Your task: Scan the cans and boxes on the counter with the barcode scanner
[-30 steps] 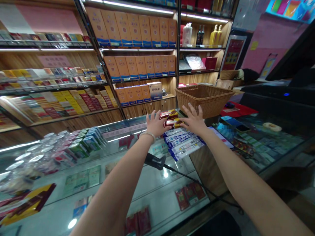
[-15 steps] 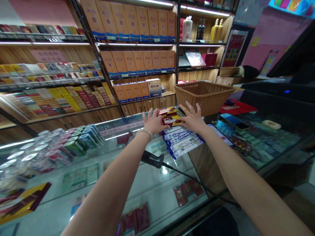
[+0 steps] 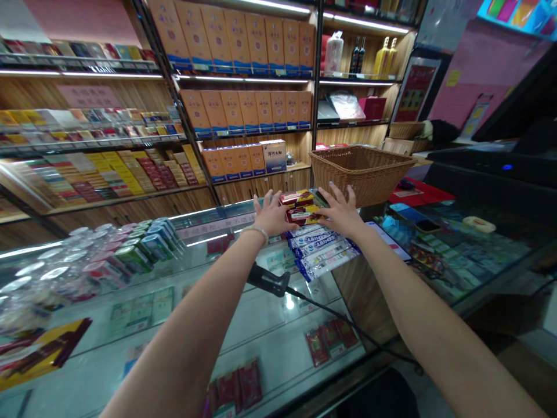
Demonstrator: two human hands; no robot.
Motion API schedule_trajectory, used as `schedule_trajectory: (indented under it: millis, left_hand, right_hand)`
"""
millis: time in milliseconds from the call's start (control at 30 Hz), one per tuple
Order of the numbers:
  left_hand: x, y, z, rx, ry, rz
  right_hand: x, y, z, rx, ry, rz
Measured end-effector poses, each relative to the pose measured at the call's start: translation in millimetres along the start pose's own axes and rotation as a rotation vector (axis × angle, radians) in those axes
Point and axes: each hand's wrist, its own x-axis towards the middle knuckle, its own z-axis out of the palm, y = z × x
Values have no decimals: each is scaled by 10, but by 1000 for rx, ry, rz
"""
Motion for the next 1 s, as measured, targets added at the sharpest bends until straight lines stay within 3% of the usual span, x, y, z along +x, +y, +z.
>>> schedule_trajectory:
  millis: [267, 533, 1000]
  left_hand:
    - [-9, -34, 20, 40, 175, 165]
    - [-144, -19, -121, 74, 273, 232]
    - [-375, -88, -292, 56, 316, 271]
  right_hand:
    - [-5, -30, -23, -5, 30, 0]
    - [-5, -65, -24, 16, 75, 25]
    - [12, -165, -15, 18, 126, -20]
